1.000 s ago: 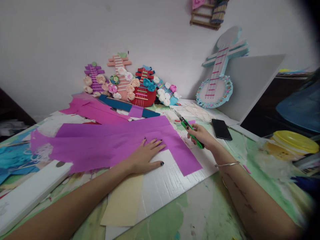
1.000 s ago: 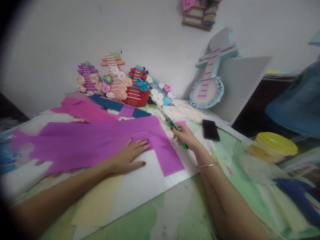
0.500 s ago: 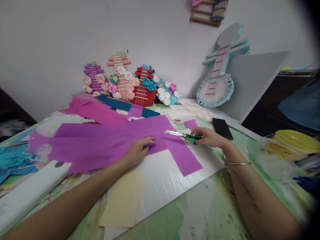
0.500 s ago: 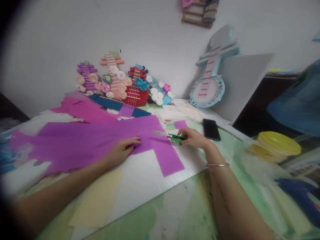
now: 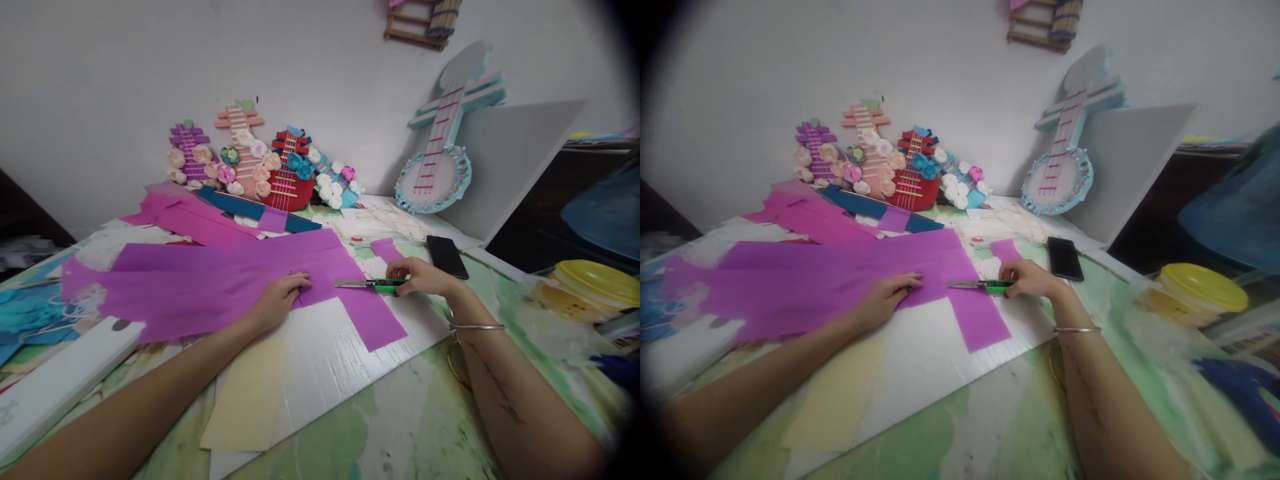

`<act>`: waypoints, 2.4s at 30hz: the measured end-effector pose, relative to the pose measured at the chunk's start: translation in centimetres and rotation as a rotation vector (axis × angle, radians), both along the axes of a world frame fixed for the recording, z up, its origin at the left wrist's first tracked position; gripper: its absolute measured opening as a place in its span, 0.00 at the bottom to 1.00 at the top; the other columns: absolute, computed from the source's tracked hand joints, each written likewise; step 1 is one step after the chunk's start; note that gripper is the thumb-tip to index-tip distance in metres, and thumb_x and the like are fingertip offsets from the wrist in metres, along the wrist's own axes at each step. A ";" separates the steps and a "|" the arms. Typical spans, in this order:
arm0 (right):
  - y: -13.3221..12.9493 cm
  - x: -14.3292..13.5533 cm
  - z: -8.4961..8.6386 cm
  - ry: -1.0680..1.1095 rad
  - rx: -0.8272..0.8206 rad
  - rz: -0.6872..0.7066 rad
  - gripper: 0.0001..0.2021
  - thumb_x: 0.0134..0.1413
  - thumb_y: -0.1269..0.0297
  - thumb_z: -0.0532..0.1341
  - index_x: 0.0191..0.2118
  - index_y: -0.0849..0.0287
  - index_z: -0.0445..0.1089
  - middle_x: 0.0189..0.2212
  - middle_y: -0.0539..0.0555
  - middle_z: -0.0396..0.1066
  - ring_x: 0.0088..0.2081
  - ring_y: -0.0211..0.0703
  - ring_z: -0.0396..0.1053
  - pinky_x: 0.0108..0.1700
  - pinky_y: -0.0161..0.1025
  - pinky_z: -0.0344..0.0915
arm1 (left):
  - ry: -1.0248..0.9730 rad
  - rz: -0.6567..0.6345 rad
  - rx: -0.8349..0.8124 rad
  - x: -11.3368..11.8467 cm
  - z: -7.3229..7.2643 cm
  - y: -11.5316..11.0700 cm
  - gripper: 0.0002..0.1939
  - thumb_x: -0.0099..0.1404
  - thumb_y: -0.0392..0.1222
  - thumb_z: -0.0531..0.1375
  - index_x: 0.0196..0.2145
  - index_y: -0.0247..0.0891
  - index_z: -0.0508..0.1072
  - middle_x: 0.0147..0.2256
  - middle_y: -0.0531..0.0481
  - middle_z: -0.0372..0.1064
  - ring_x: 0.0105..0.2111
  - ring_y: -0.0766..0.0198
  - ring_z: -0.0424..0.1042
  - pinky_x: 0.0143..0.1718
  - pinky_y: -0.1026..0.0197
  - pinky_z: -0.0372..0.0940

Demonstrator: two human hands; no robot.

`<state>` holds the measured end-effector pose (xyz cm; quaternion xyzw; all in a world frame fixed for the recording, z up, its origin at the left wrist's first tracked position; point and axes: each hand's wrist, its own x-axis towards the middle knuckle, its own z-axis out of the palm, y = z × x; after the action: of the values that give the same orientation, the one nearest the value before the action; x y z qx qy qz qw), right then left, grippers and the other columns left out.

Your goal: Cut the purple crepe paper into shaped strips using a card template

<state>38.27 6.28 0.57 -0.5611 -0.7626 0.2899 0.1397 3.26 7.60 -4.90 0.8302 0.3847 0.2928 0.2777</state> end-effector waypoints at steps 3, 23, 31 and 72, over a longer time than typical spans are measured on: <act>0.0 -0.3 -0.1 0.025 -0.006 0.046 0.11 0.34 0.72 0.63 0.30 0.59 0.69 0.24 0.47 0.66 0.29 0.40 0.63 0.31 0.36 0.57 | 0.016 -0.003 0.005 0.0 0.0 0.0 0.19 0.65 0.36 0.49 0.46 0.39 0.76 0.56 0.48 0.66 0.59 0.57 0.62 0.61 0.48 0.55; 0.4 -2.5 -0.2 -0.101 0.299 0.173 0.14 0.42 0.75 0.60 0.37 0.58 0.75 0.37 0.54 0.75 0.40 0.47 0.70 0.43 0.40 0.63 | 0.368 -0.258 0.422 0.1 0.6 0.1 0.28 0.68 0.26 0.47 0.58 0.53 0.64 0.66 0.55 0.45 0.67 0.56 0.32 0.63 0.36 0.31; 0.5 -2.3 -0.3 -0.122 0.297 0.215 0.14 0.43 0.75 0.60 0.38 0.58 0.76 0.36 0.54 0.76 0.39 0.47 0.71 0.42 0.39 0.63 | 0.535 -0.428 0.373 1.4 3.0 1.9 0.22 0.70 0.40 0.53 0.60 0.53 0.63 0.67 0.53 0.39 0.67 0.47 0.29 0.62 0.34 0.33; -0.2 -1.6 0.7 0.001 -0.032 0.304 0.24 0.38 0.73 0.63 0.47 0.53 0.77 0.39 0.49 0.78 0.40 0.46 0.71 0.45 0.40 0.66 | 0.518 -0.454 0.288 1.4 0.8 3.1 0.24 0.73 0.39 0.44 0.64 0.53 0.54 0.67 0.57 0.44 0.67 0.59 0.40 0.64 0.49 0.38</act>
<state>36.69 6.08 1.28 -0.4410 -0.8342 0.3200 0.0856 4.63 10.72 -4.12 0.9715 0.2030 0.0551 0.1092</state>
